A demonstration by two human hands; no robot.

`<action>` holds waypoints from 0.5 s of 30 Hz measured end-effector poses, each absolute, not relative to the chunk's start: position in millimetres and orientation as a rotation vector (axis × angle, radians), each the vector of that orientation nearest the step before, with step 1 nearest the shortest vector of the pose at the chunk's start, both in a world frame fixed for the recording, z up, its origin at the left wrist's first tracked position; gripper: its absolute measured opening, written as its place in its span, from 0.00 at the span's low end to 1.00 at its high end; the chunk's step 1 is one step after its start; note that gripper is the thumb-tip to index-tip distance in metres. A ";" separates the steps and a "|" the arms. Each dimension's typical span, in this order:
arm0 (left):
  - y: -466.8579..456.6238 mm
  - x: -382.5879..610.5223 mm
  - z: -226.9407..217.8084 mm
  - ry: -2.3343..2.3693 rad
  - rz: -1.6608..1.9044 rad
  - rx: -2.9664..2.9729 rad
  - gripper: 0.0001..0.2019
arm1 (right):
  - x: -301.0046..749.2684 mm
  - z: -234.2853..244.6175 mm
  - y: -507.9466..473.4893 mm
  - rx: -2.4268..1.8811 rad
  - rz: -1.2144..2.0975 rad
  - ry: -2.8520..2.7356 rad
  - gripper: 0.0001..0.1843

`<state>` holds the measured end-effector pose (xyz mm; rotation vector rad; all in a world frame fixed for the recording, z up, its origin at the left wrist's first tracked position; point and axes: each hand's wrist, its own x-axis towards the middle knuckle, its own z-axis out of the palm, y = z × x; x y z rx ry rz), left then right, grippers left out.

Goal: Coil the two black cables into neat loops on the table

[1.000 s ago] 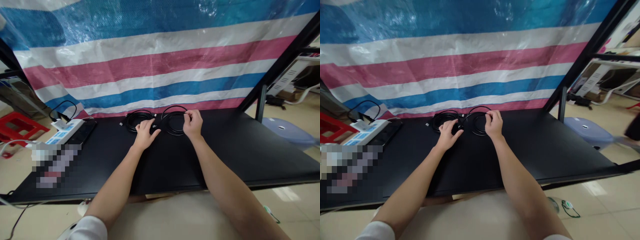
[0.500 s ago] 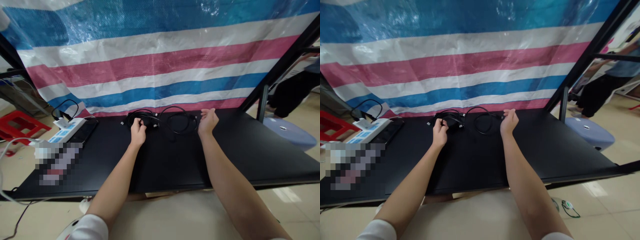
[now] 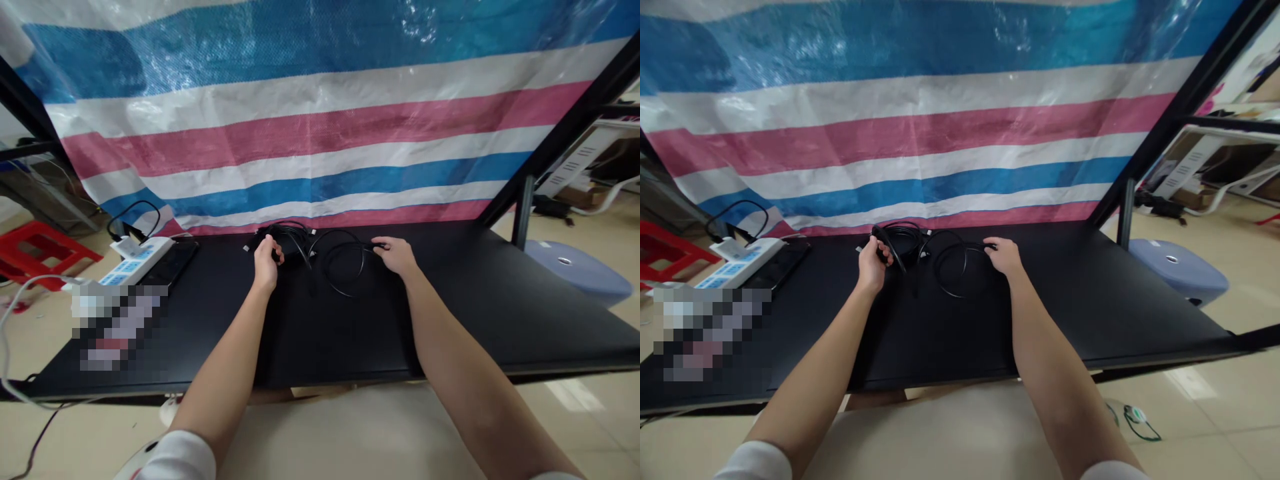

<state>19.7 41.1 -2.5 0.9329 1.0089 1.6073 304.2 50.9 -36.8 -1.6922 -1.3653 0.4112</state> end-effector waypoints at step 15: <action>42.2 8.1 6.7 0.912 1.818 0.859 0.15 | 315.9 -43.7 53.2 -1.836 0.347 -1.200 0.10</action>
